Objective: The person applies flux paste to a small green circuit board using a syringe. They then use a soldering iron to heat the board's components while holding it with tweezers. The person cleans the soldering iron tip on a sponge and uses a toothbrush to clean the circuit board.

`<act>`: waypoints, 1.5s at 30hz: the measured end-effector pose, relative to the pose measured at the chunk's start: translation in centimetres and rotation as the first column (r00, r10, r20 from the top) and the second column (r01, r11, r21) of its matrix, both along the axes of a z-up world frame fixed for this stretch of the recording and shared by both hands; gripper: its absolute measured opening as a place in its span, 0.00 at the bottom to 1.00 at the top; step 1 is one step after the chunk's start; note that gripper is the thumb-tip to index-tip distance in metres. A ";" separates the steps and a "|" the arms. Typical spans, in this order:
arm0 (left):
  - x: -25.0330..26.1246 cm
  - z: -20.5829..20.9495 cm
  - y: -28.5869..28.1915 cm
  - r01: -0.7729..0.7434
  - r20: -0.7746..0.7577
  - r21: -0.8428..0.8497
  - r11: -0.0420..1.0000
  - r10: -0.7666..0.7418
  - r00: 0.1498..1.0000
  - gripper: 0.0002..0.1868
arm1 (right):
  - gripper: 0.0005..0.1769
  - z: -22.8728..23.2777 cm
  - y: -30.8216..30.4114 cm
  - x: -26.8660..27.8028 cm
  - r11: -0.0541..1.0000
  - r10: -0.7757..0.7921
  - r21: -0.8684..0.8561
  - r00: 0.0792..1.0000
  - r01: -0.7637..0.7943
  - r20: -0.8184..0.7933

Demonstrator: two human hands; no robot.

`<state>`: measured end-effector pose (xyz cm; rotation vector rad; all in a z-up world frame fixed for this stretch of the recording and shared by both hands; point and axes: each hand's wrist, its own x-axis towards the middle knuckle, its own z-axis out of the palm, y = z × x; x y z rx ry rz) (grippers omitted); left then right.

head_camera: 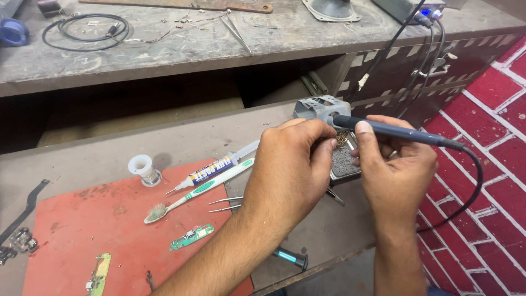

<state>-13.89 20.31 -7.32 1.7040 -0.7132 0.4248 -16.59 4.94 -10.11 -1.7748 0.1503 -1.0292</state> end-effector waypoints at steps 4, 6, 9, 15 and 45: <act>0.4 0.2 -0.1 -0.009 0.010 0.009 1.000 0.009 1.000 0.04 | 0.07 0.0 0.0 -0.6 0.983 -0.039 -0.178 0.999 0.045 0.038; 0.9 0.2 -0.2 -0.051 0.075 0.020 0.998 0.049 0.996 0.04 | 0.06 0.2 0.3 -1.5 0.997 0.051 -0.054 0.994 -0.046 0.094; 2.0 -0.1 -0.3 -0.047 0.061 0.023 0.999 0.046 0.997 0.04 | 0.05 0.2 0.5 -2.7 0.996 0.017 0.086 0.997 -0.024 0.082; 3.5 -0.3 -1.2 -0.081 0.108 0.090 0.993 0.072 0.992 0.09 | 0.05 -1.1 -0.2 -4.3 0.999 0.020 0.032 0.999 -0.021 0.051; 7.3 -2.0 -3.1 -0.161 0.224 0.372 0.914 0.080 0.971 0.11 | 0.11 -0.8 -0.4 -1.4 0.873 -0.126 -0.485 0.983 0.046 -0.135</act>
